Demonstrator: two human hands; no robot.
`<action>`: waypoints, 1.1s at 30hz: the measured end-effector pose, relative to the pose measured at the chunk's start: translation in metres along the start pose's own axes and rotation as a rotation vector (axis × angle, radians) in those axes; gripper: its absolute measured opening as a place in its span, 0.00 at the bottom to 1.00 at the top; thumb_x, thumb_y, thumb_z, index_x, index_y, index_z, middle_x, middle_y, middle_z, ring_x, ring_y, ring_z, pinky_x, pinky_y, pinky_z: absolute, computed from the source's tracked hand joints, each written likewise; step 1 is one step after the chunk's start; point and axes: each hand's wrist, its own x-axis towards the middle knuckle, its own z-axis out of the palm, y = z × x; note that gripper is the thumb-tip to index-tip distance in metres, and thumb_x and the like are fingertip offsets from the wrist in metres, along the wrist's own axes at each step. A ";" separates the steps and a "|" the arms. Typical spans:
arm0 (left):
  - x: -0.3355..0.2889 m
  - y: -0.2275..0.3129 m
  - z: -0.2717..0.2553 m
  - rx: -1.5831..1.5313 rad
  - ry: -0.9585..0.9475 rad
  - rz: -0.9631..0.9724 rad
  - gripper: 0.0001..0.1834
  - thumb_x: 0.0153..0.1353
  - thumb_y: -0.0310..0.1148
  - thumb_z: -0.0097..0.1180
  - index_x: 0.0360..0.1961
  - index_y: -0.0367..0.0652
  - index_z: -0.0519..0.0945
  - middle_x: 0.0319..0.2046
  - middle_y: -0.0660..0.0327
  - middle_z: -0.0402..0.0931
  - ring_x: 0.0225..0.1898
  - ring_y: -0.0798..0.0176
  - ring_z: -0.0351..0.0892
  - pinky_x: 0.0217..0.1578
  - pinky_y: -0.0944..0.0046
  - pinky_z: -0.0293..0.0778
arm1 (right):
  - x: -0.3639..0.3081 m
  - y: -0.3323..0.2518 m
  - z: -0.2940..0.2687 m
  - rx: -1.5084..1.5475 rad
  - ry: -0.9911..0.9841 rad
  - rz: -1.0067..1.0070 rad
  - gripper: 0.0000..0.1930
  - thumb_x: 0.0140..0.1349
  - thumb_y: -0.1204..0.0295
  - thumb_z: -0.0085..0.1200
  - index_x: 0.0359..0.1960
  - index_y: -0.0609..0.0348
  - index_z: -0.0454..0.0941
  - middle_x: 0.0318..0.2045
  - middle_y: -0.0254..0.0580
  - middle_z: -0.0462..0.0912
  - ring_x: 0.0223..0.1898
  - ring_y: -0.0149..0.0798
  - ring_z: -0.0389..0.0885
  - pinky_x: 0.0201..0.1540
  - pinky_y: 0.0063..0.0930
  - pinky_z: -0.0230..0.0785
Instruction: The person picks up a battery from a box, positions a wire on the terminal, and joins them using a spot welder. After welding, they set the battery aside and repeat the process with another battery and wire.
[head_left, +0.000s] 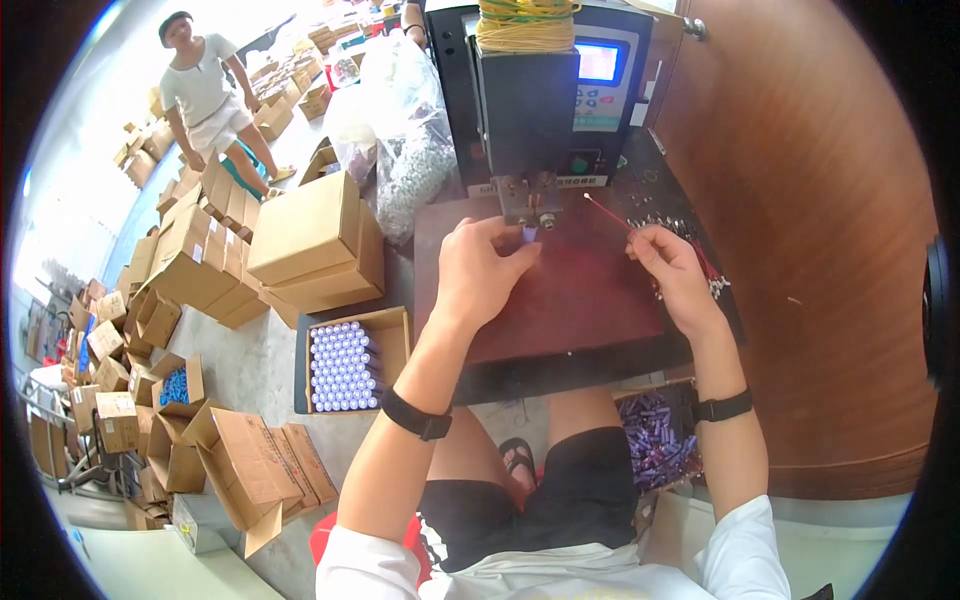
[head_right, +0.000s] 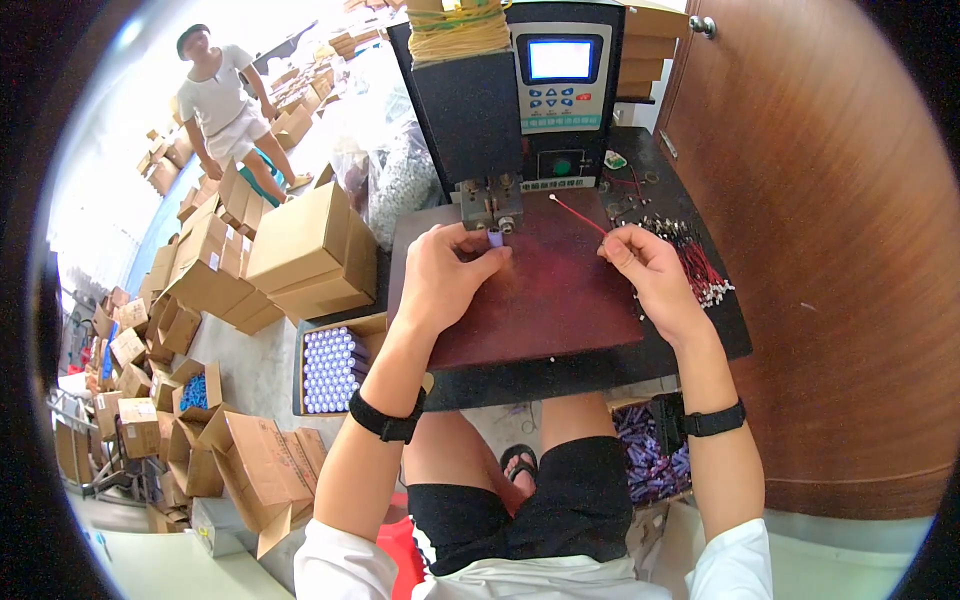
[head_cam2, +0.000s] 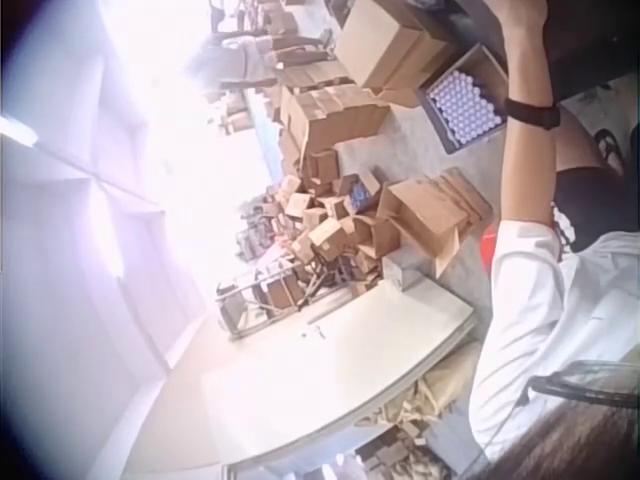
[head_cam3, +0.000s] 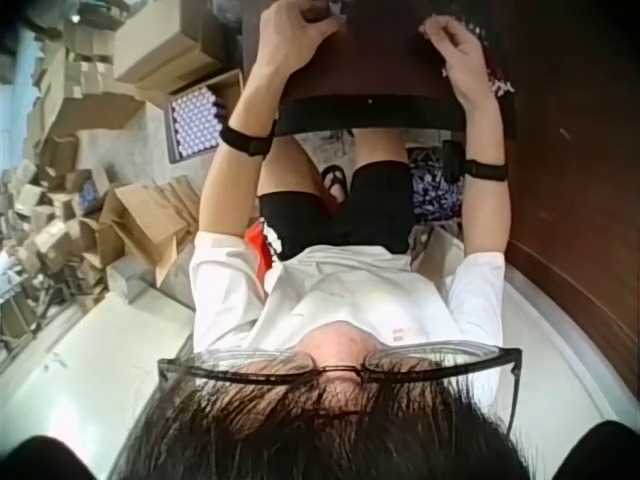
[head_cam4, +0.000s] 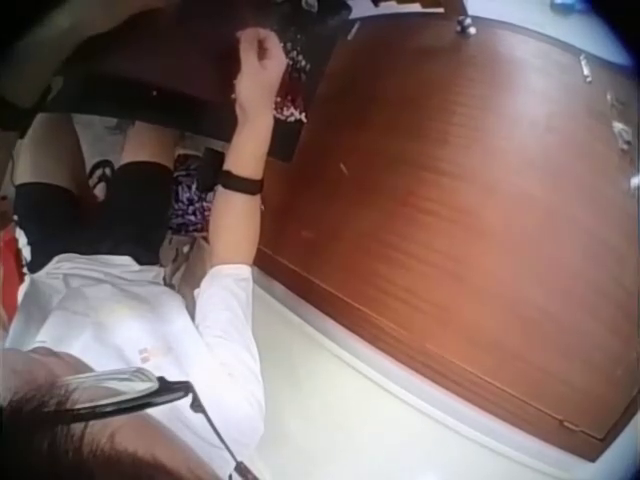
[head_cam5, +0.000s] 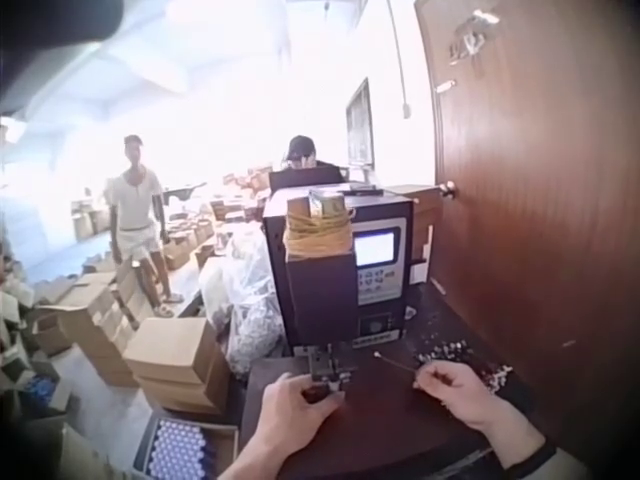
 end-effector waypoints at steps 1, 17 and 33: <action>0.001 -0.004 0.002 -0.014 0.004 0.015 0.15 0.51 0.37 0.70 0.36 0.38 0.89 0.30 0.48 0.84 0.38 0.48 0.82 0.43 0.54 0.75 | 0.000 0.000 0.000 0.010 0.004 -0.008 0.11 0.74 0.60 0.54 0.41 0.54 0.80 0.38 0.22 0.79 0.39 0.18 0.72 0.40 0.15 0.61; -0.004 0.000 0.000 -0.081 0.047 0.001 0.14 0.49 0.35 0.65 0.32 0.34 0.84 0.26 0.53 0.79 0.32 0.51 0.79 0.37 0.56 0.76 | -0.011 -0.020 0.025 0.125 -0.136 -0.191 0.08 0.68 0.74 0.51 0.31 0.62 0.76 0.36 0.37 0.77 0.41 0.31 0.72 0.49 0.26 0.63; -0.001 -0.003 0.003 0.057 0.024 0.125 0.17 0.51 0.37 0.71 0.35 0.33 0.86 0.28 0.53 0.80 0.32 0.56 0.79 0.37 0.59 0.74 | -0.004 -0.020 0.040 -0.112 -0.177 -0.113 0.11 0.73 0.68 0.52 0.35 0.64 0.78 0.34 0.31 0.77 0.40 0.26 0.73 0.48 0.23 0.65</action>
